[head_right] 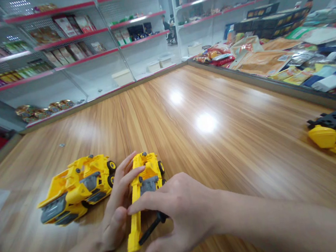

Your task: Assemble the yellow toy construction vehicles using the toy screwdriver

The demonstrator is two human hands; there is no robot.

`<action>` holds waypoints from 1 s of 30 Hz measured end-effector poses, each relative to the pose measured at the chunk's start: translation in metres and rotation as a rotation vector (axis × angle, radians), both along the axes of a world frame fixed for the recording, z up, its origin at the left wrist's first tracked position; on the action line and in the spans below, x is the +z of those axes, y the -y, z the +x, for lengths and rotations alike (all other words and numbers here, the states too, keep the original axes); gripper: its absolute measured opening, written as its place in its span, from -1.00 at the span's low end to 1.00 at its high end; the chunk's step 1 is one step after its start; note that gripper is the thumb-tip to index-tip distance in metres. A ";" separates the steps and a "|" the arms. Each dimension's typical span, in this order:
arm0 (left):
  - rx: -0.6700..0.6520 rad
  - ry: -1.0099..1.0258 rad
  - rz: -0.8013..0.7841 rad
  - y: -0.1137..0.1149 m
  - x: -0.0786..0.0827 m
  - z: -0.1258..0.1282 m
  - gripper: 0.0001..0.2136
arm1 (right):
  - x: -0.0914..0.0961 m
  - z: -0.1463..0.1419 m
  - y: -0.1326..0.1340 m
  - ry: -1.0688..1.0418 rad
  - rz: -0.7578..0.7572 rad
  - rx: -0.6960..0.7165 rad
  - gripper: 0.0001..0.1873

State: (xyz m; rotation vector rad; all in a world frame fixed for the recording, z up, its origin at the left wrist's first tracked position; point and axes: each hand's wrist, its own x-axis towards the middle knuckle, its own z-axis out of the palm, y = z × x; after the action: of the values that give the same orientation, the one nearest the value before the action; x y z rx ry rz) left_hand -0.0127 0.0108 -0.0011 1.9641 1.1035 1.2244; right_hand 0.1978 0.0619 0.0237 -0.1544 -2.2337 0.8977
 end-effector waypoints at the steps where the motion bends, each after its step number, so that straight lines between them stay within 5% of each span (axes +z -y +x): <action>1: -0.024 -0.014 0.008 -0.001 0.000 -0.001 -0.36 | 0.001 0.000 0.001 0.004 0.015 -0.015 -0.48; 15: -0.027 0.023 0.070 -0.003 0.006 0.009 -0.05 | 0.002 -0.004 0.010 -0.073 -0.101 -0.015 -0.57; 24: 0.040 0.063 0.163 0.001 0.006 0.014 -0.44 | -0.002 -0.003 0.006 -0.004 -0.100 -0.074 -0.59; 30: 0.043 0.053 0.152 0.000 0.004 0.012 -0.42 | 0.001 0.002 0.001 0.084 -0.102 -0.079 -0.53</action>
State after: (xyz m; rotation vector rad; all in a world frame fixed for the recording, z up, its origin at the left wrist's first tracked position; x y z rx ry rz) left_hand -0.0008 0.0110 0.0033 2.0156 1.0590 1.4119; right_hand 0.1999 0.0614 0.0248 -0.3312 -2.2425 0.9781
